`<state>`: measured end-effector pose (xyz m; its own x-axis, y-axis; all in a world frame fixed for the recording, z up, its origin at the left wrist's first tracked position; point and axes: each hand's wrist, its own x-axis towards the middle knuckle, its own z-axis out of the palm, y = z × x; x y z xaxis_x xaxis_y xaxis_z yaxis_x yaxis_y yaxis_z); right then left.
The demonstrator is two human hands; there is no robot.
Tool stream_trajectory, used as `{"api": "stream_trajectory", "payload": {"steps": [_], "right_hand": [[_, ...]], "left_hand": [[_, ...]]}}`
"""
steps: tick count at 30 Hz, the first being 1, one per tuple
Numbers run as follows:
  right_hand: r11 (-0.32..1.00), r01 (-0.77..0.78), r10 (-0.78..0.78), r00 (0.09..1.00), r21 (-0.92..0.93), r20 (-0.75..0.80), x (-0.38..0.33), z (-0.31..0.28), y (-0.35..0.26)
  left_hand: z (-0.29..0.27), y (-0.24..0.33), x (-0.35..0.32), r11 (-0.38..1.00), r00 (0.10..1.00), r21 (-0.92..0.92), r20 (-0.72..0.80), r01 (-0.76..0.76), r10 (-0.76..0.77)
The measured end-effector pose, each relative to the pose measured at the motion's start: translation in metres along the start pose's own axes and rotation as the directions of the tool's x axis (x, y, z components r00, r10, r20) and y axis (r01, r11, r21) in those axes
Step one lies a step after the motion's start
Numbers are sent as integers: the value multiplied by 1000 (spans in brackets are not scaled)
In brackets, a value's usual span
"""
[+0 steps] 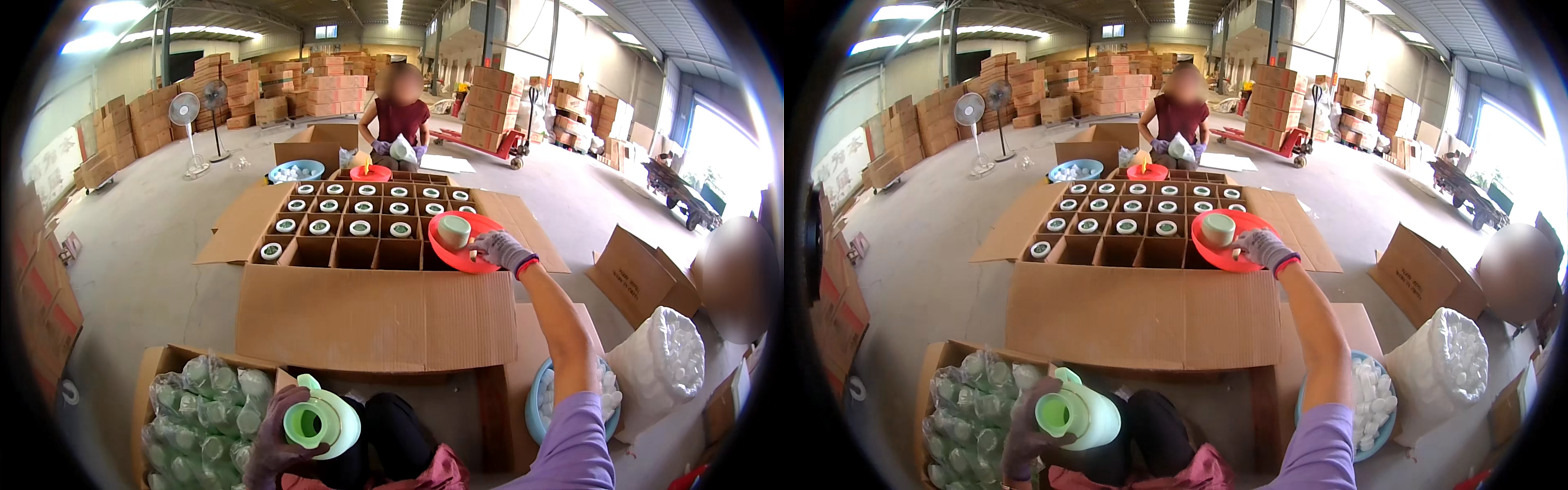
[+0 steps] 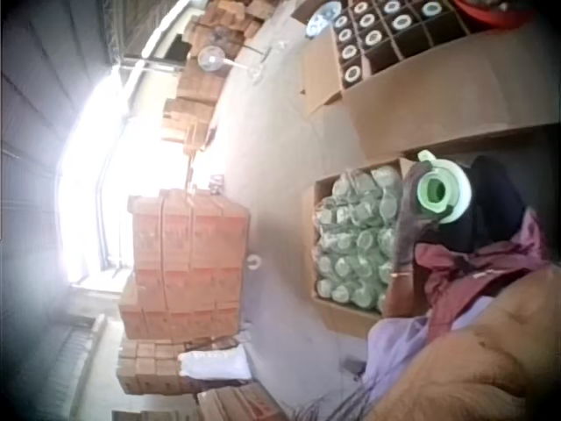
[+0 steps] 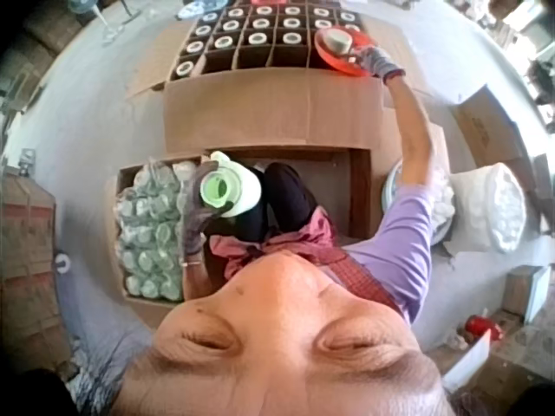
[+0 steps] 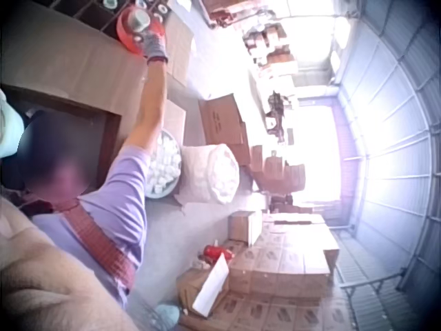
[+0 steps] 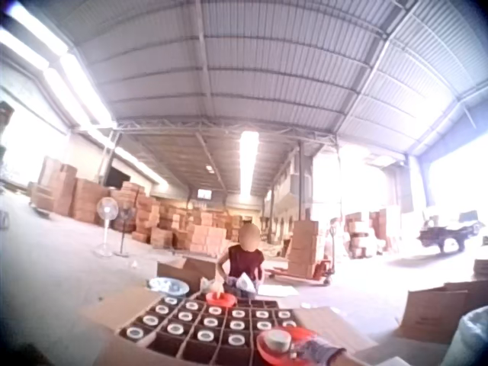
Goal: The person assembles light green thermos flasks by inserting inner components and attaching lids, then wraps each unit in plastic and places it into a cardboard box. After filling the box, the person closes the flaps and seals the package with packing tape.
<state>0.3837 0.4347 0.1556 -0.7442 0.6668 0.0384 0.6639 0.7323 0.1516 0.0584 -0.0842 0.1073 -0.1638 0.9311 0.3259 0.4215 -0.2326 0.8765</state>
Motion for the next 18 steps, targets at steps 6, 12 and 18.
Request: {"api": "stream_trajectory", "payload": {"steps": [6,12,18], "right_hand": [[995,-17,30,991,-97,127,22,11,2],[950,86,-126,985,-299,-118,21,5,-3],[989,141,-133,684,-48,-717,-26,-54,-37]], "left_hand": [[3,-11,-8,998,998,-24,-30,-56,55],[2,-24,-15,987,994,-161,-108,-29,12],[-9,5,-7,944,955,-289,-197,159,-221]]}}
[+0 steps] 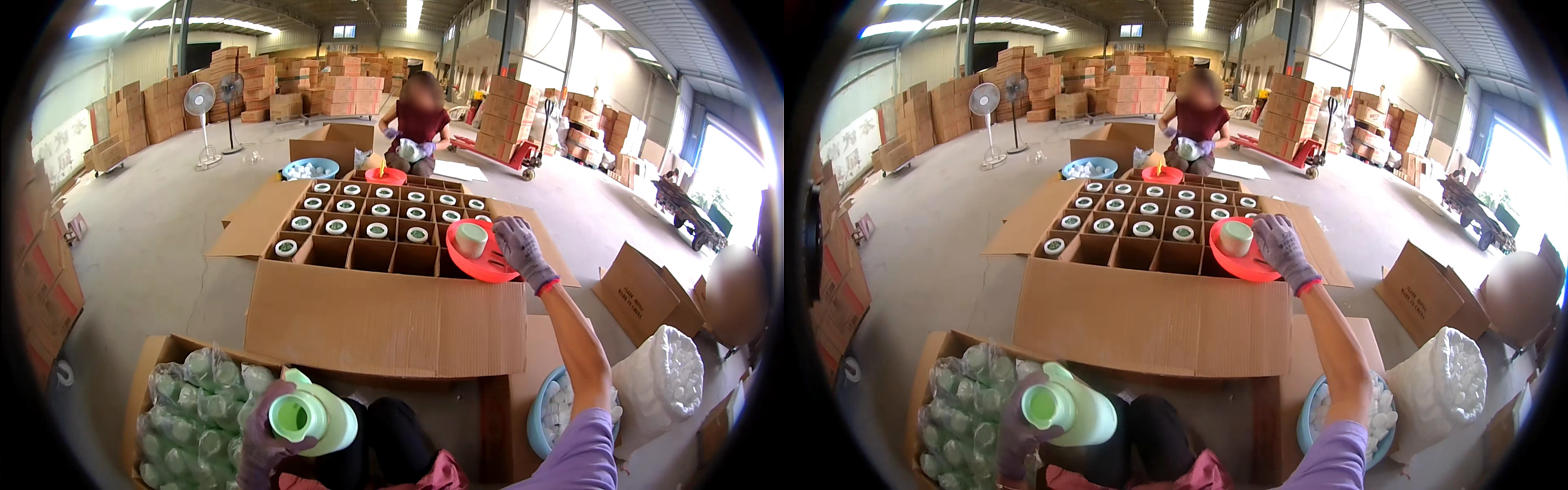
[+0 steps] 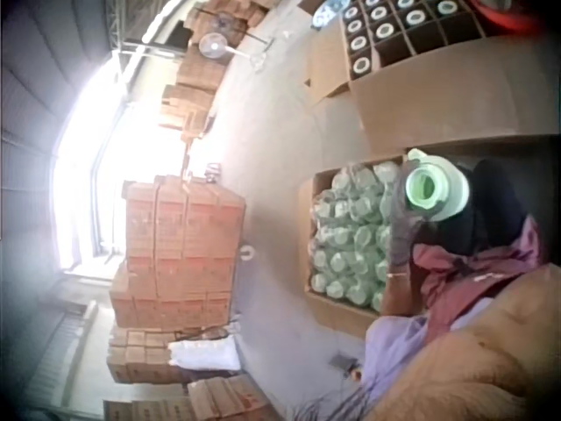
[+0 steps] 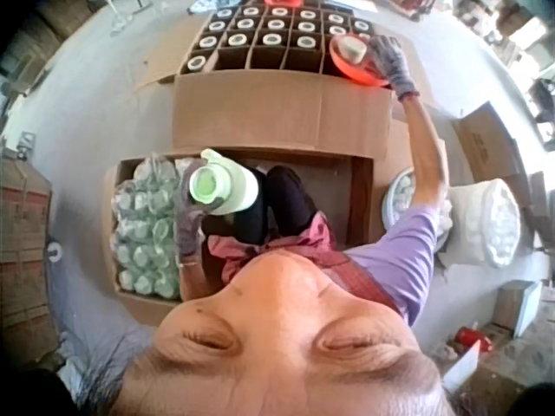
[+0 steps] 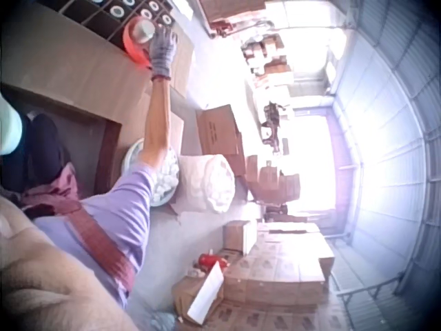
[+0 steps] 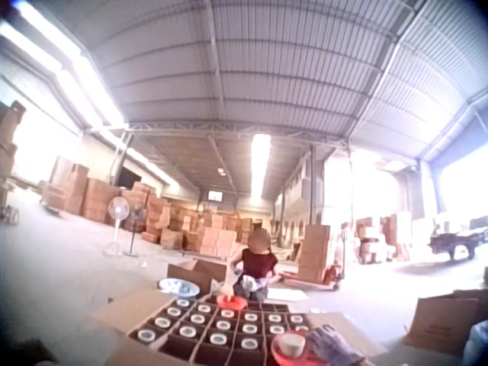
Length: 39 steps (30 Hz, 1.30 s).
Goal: The person assembles light green thermos flasks by inserting inner components and attaching lids, then wraps each unit in plastic and places it into a cardboard box. After filling the box, the person closes the flaps and seals the package with packing tape.
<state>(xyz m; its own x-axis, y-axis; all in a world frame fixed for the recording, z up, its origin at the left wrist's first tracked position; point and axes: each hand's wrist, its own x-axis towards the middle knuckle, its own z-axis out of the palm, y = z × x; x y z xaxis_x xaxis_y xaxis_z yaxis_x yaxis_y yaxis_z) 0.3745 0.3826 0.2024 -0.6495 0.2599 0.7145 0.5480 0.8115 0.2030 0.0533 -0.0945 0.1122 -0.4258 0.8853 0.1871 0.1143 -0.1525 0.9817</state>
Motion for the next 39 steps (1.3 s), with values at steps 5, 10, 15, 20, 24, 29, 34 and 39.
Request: {"api": "stream_trajectory", "payload": {"steps": [5,10,15,20,24,29,34,39], "right_hand": [[605,-384,135,913,697,386,-27,-41,-157],[465,-309,-174,887,830,428,-62,-69,-290],[664,-174,-255,862,727,439,-65,-58,-318],[793,-128,-267,806,595,529,-55,-59,-326],[808,-189,-246,752,558,611,-56,-64,-336],[637,-337,-221,782,693,583,-68,-59,-344],[282,-819,-348,398,499,849,-42,-73,-344],[26,-944,-497,273,328,824,-39,-71,-343]], "left_hand": [[25,-9,39,600,849,679,64,-423,525],[37,-2,32,444,852,829,73,-341,518],[50,-3,27,336,838,866,155,-370,524],[53,-4,20,145,766,917,215,-372,606],[52,-17,14,89,688,934,188,-346,701],[49,-26,8,-42,610,946,241,-322,755],[46,-25,5,-19,597,932,247,-362,763],[46,-33,11,126,583,920,126,-372,803]]}}
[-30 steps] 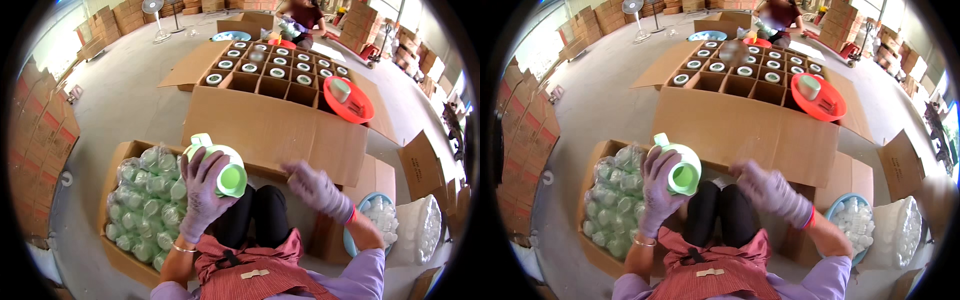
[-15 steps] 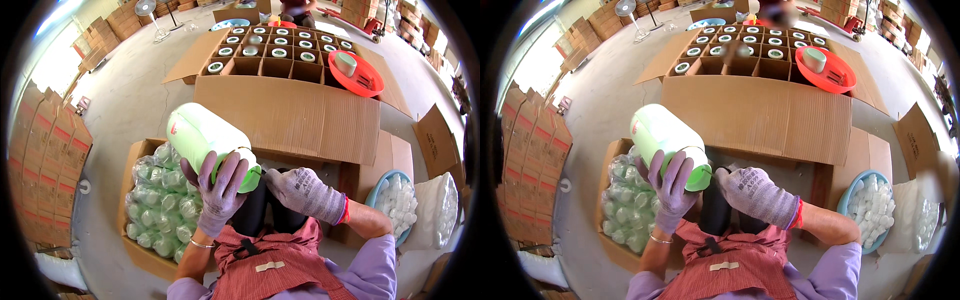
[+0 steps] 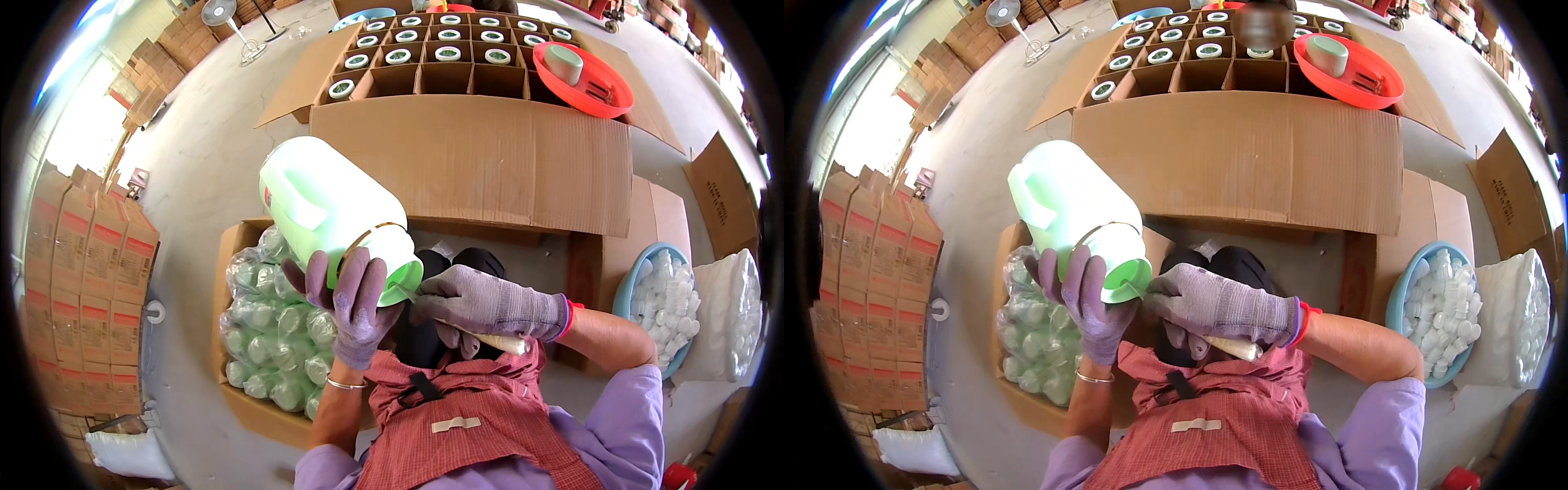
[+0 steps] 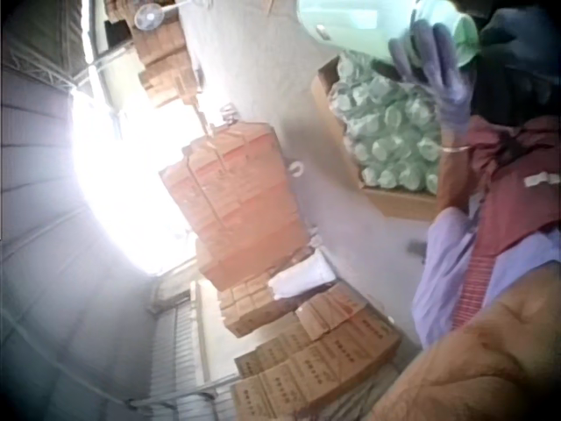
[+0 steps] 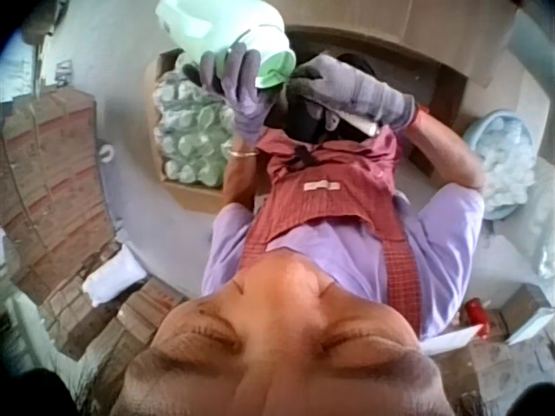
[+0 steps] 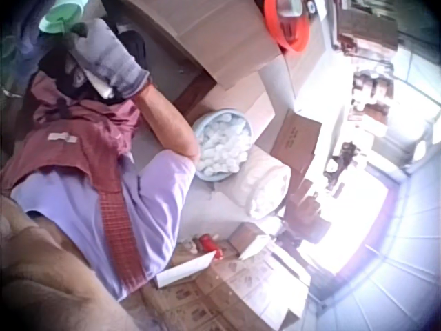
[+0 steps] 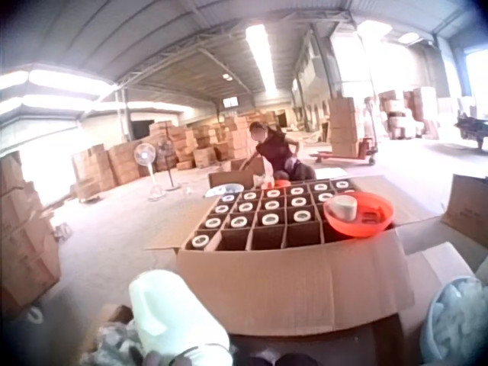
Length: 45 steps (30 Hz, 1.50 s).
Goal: The person assembles light green thermos flasks by inserting inner components and attaching lids, then wraps each unit in plastic and places it into a cardboard box. After filling the box, the person closes the flaps and seals the package with packing tape.
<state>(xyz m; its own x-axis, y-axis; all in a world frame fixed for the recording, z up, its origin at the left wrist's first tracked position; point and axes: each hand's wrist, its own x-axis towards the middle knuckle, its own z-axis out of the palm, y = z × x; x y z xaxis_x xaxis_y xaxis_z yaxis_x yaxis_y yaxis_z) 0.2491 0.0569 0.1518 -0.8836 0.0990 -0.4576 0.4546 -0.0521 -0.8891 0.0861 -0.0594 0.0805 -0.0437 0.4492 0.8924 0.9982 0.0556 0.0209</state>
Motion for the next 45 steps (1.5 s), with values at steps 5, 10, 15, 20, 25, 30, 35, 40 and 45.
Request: {"api": "stream_trajectory", "payload": {"steps": [5,10,15,20,25,30,35,40,45], "right_hand": [[908,-3,-63,987,420,144,9,11,15],[561,-60,-300,915,825,270,23,29,36],[-70,-372,-765,615,926,189,46,68,51],[99,92,-426,904,991,-41,16,72,21],[613,240,-217,967,753,-132,-10,34,10],[787,244,-193,970,566,-150,0,24,-1],[960,220,-196,969,170,-147,-3,18,-9],[531,282,-647,743,-799,-168,17,8,29],[580,145,-543,803,-801,-247,-19,-13,7]], "left_hand": [[2,3,-1,999,999,-18,-9,37,-37],[3,-2,-7,998,1000,-62,-10,-17,17],[27,21,-7,995,968,7,-230,101,-97],[26,31,-1,976,961,-65,-172,210,-218],[16,9,-6,976,980,-93,-8,199,-201],[19,6,-9,976,987,-144,24,163,-161],[21,5,-5,973,993,-200,19,119,-117],[29,11,3,969,993,-232,104,80,-57],[24,8,13,962,984,-244,155,119,-83]]}}
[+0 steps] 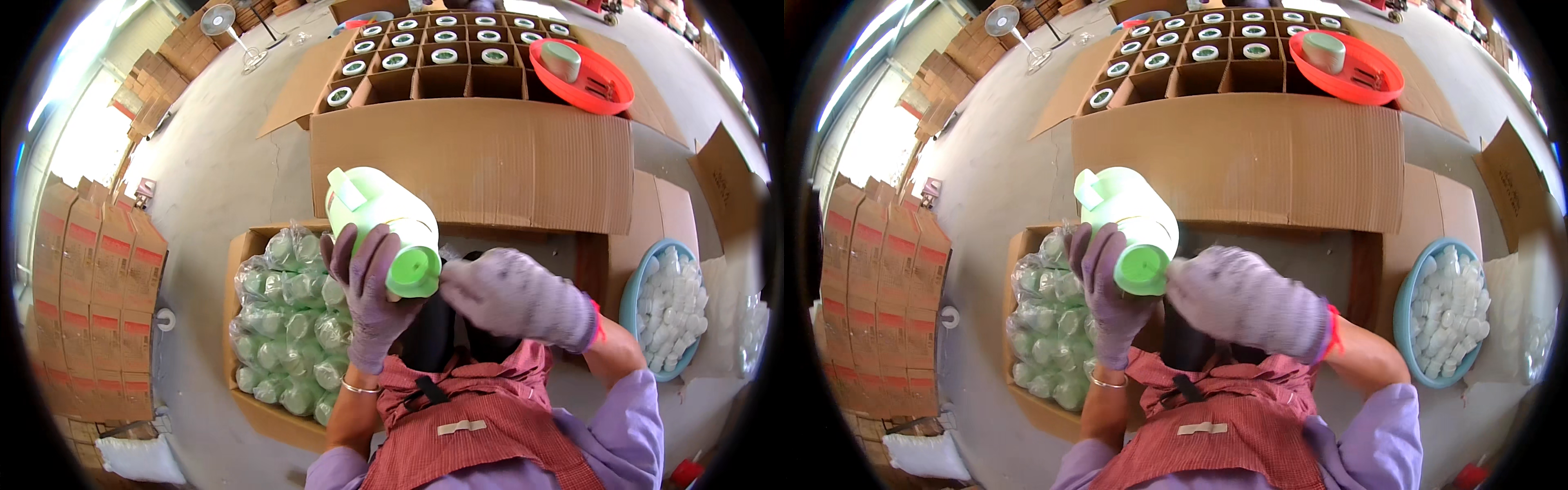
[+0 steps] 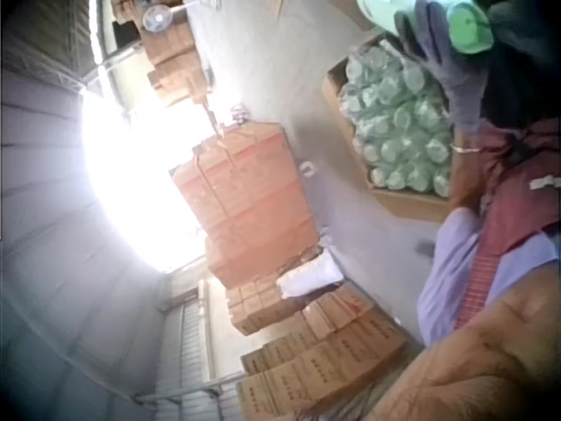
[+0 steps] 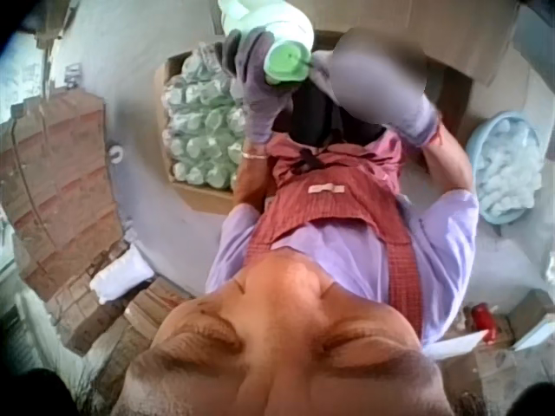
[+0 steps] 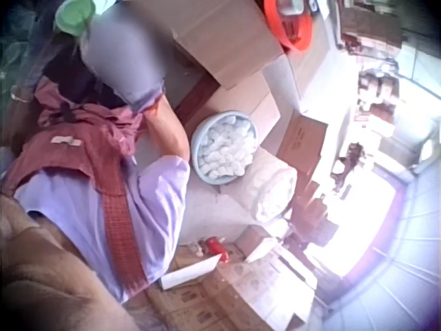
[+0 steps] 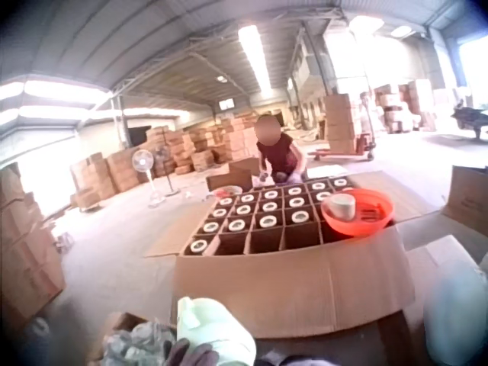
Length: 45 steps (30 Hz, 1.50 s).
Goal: The person assembles light green thermos flasks by inserting inner components and attaching lids, then wraps each unit in plastic and places it into a cardboard box. After filling the box, the person closes the flaps and seals the package with packing tape.
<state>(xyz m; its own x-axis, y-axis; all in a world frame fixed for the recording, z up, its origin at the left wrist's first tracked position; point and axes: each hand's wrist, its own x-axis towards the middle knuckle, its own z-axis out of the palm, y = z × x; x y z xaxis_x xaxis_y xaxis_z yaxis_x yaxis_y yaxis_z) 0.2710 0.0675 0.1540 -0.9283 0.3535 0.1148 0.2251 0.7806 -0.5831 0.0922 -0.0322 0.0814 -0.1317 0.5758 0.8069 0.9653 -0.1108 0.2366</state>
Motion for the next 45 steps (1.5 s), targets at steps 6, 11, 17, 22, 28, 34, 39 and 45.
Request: {"api": "stream_trajectory", "payload": {"steps": [6,11,17,22,28,34,39,45], "right_hand": [[665,-423,557,830,615,-32,-5,-56,56],[824,-328,558,612,463,-560,41,-141,156],[665,-747,466,400,14,-789,58,-243,288],[866,165,-409,776,-472,-479,39,-99,191],[924,-48,250,827,380,-503,-6,26,91],[955,298,-270,869,3,-414,-26,125,60],[920,149,-30,949,363,-314,-50,97,109],[901,128,-68,985,415,-158,-42,85,92]], "left_hand": [[-18,-3,14,989,992,-87,46,120,-117],[-32,-1,10,497,763,-752,13,433,-646],[0,-13,-38,-601,597,-781,403,-170,-693],[8,10,-78,-144,508,-863,411,484,-757],[-26,0,-113,-126,351,-380,914,916,-205],[10,-11,-80,0,505,-610,655,792,-562],[11,-17,-73,126,448,-439,786,890,-425],[28,-12,-74,-38,546,-602,748,798,-378]]}}
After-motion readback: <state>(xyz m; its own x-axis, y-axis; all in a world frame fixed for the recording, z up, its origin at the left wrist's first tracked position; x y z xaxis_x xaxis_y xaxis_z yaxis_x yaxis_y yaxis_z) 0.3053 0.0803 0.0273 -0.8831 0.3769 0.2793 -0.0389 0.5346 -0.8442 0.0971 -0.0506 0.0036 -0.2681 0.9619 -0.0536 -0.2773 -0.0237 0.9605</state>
